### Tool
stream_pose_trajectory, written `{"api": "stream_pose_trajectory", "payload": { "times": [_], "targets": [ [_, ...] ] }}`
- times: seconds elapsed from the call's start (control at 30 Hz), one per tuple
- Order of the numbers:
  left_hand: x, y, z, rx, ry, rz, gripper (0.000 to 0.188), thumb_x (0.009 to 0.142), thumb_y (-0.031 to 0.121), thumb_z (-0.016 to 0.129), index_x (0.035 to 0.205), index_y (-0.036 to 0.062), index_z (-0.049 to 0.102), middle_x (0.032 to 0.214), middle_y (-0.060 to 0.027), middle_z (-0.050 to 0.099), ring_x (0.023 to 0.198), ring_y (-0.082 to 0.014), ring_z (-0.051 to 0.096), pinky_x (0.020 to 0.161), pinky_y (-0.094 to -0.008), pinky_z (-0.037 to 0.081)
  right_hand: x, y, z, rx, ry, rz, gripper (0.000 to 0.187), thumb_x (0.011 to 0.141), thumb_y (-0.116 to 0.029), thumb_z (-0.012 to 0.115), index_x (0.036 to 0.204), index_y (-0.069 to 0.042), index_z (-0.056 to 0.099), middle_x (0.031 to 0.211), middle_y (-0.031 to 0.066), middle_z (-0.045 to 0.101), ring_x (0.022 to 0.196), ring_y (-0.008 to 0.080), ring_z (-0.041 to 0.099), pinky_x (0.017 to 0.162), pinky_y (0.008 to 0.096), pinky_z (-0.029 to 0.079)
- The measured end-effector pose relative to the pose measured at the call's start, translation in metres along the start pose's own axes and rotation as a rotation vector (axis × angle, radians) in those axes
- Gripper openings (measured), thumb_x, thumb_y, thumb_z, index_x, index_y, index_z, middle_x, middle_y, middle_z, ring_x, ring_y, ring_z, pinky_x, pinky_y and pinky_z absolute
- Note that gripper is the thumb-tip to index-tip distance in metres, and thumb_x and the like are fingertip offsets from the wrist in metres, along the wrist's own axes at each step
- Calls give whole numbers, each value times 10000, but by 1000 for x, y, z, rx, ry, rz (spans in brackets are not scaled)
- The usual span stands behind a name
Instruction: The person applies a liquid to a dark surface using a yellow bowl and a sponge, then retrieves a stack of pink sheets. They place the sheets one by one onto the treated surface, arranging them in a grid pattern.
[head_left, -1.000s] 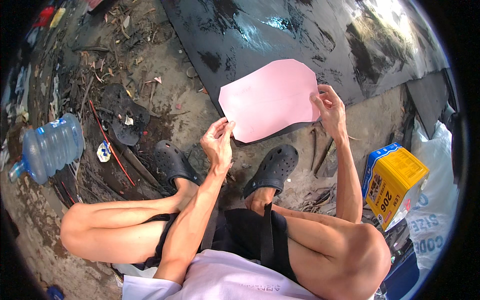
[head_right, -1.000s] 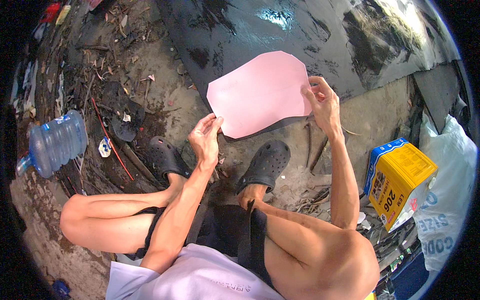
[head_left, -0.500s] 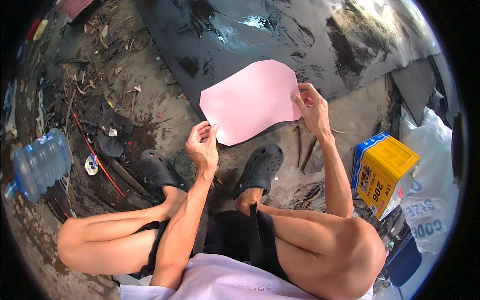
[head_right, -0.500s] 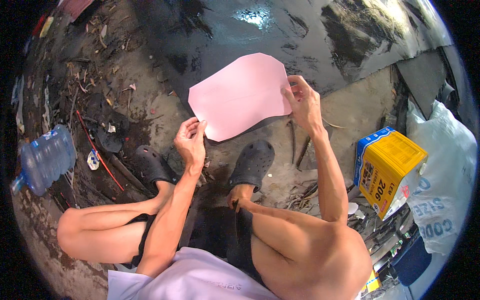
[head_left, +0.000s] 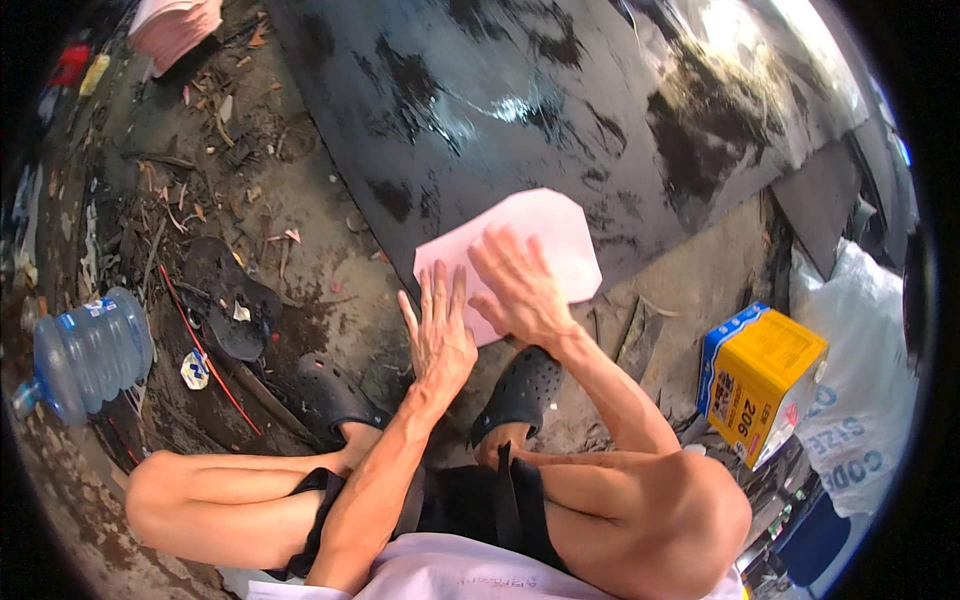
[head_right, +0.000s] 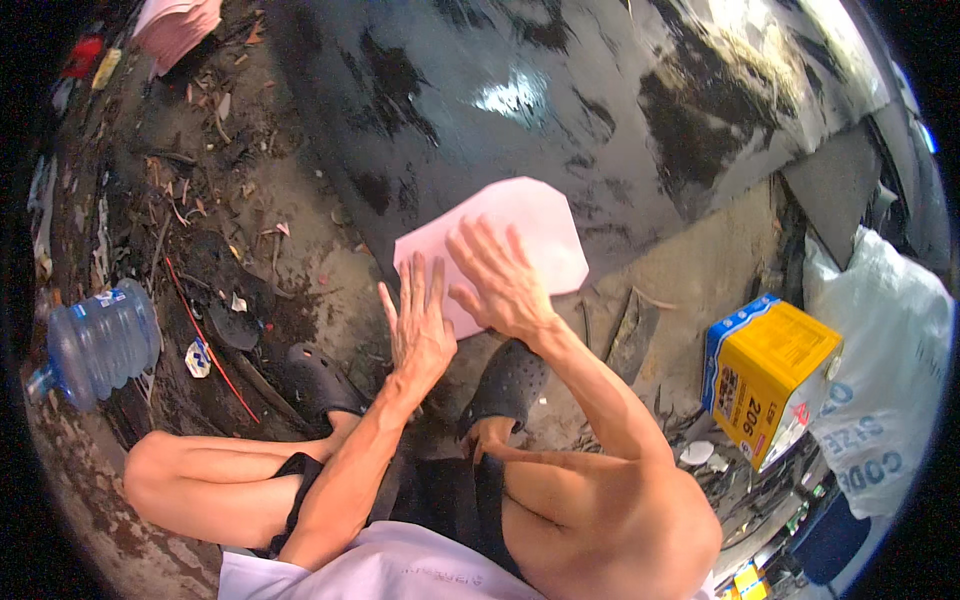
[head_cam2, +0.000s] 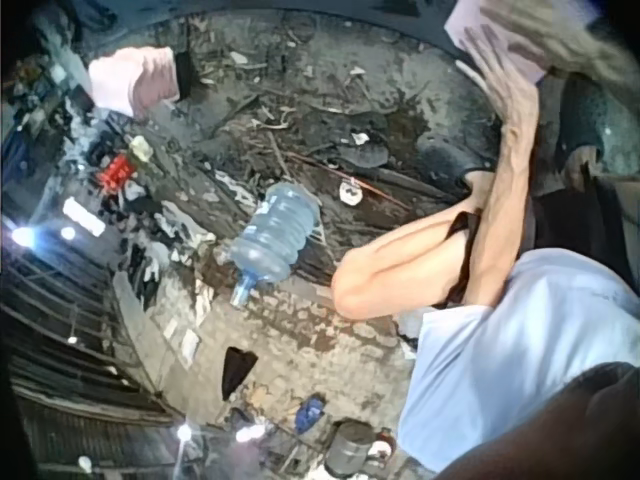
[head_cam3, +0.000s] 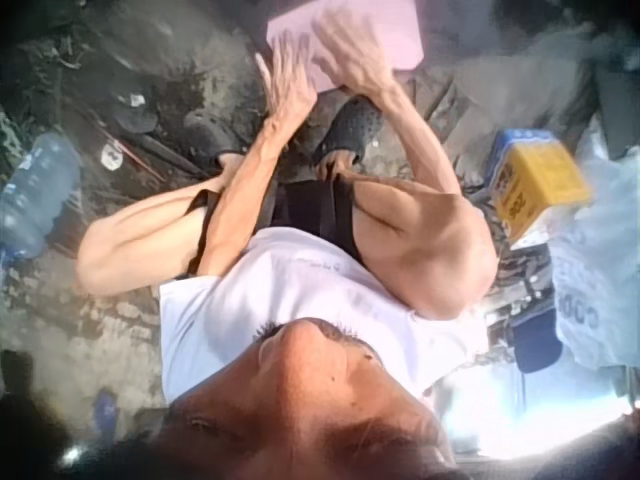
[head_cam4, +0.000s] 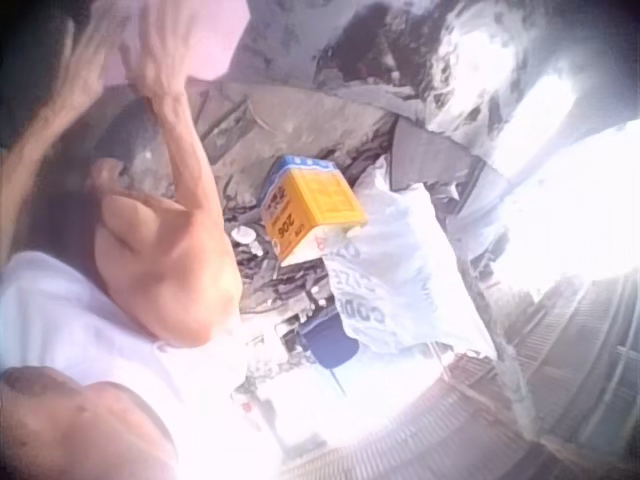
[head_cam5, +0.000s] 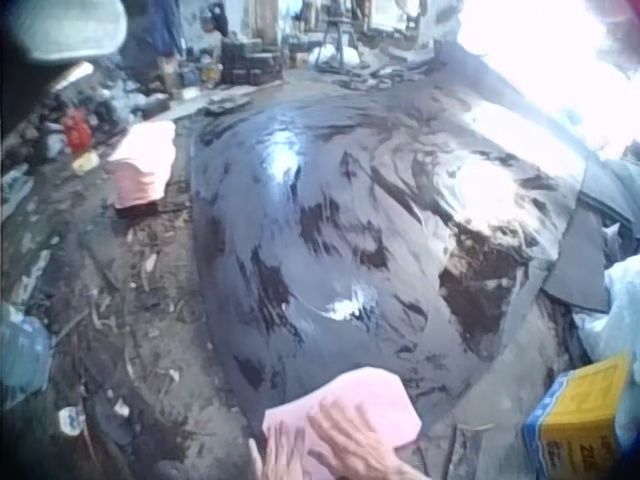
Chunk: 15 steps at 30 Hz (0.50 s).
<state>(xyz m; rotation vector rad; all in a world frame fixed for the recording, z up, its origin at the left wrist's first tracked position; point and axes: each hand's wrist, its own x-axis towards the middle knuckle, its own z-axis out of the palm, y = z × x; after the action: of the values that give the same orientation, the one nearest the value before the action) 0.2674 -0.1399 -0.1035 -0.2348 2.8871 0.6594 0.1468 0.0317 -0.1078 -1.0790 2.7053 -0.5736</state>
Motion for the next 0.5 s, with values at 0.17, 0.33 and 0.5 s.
{"api": "stream_pose_trajectory", "payload": {
  "times": [0.17,0.33,0.5],
  "targets": [
    [0,-13,-29,65,-58,-31,934,860,134,736,1723,117,377,1826,-161,250,1693,-341,234,1307,-765,143,42,18,-17,-135,24,263,691,1130,-354,524,1752,-119,338,1833,158,267,1701,377,212,1364,612,111],
    [72,-12,-68,-548,-15,-261,446,926,147,729,1343,-9,700,1247,-191,736,1158,-296,737,1062,-532,525,17,-40,77,-117,-13,350,813,1098,-373,496,1751,25,220,1829,264,188,1699,474,121,1350,677,34],
    [175,-87,-142,-1021,629,-427,227,1020,125,730,1219,16,734,1011,-97,784,822,-183,735,766,-334,609,27,-116,44,168,-381,133,831,1087,-448,592,1715,22,317,1798,270,271,1687,454,199,1362,639,94]
  ]
}}
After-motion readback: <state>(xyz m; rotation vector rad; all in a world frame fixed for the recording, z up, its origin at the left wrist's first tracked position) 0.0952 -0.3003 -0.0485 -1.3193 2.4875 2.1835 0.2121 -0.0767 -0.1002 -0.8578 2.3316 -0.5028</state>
